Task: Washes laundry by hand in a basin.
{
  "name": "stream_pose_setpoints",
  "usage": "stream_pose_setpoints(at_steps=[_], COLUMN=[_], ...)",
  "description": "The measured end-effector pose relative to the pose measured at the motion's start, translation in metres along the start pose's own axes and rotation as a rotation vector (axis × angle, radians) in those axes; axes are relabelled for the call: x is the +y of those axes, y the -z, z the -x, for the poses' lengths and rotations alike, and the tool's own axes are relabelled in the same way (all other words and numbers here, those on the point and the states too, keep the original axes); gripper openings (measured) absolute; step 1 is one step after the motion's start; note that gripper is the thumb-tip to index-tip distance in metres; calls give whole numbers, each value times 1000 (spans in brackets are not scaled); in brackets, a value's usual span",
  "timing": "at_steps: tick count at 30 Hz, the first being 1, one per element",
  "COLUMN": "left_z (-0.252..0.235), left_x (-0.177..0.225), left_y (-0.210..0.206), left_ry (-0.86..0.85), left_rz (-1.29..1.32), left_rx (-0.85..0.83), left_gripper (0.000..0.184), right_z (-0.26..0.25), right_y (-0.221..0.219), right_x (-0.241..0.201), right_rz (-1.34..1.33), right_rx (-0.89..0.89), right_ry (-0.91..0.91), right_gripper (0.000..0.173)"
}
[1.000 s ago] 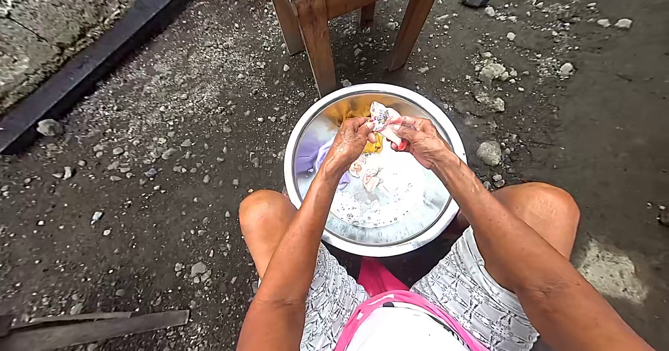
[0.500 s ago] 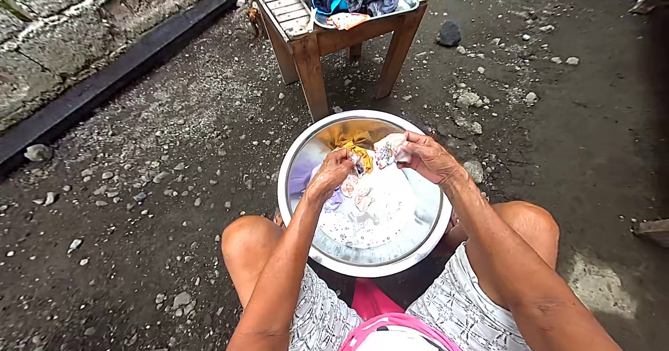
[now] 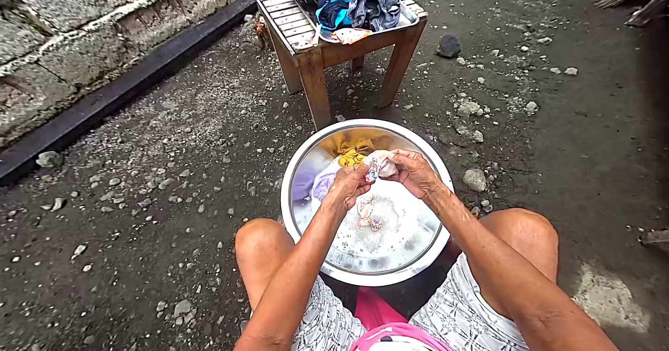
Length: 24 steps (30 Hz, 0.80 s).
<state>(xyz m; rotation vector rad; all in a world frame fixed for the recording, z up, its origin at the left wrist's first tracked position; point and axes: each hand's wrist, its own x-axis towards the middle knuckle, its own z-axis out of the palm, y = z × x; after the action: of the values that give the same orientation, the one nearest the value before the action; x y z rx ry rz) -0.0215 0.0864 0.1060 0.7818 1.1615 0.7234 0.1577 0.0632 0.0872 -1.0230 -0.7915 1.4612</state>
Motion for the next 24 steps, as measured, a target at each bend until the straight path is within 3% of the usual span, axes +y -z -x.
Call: stream_pose_setpoints(at_steps=[3,5,9,10,12,14,16,20,22,24], left_z=[0,-2,-6,-7,-9,-10,-21,-30,-25,-23], left_x=[1,-2,7,10,8,4,-1,-7,-6,-19], left_y=[2,4,12,16,19,18,17,7,-6,-16], left_ry=[-30,-133,-384,-460,-645,-711,-672,-480,-300,-110], left_rz=[-65,-88,109,43,-364,-676,-653,-317,-122,109], left_rx=[-13,17,20,19,138,254,269,139,164,221], left_gripper=[15,10,10,9,20,32,32,31,39,48], right_z=[-2,-3,-12,-14,-17,-18,-16,-17,-20,-8], right_y=[-4,-5,-4,-5,-6,-8,-11,-25,-35,-53], right_x=[-1,0,7,9,15,17,15,19,24,29], right_rz=[22,130,343,317,230,145,66,53,223,615], right_rx=[18,-3,47,71,82,68,59,148,245,262], right_ry=[3,15,21,1,-1,25,37,109,212,399], right_gripper=[22,21,19,19,19,20,19,21,31,41])
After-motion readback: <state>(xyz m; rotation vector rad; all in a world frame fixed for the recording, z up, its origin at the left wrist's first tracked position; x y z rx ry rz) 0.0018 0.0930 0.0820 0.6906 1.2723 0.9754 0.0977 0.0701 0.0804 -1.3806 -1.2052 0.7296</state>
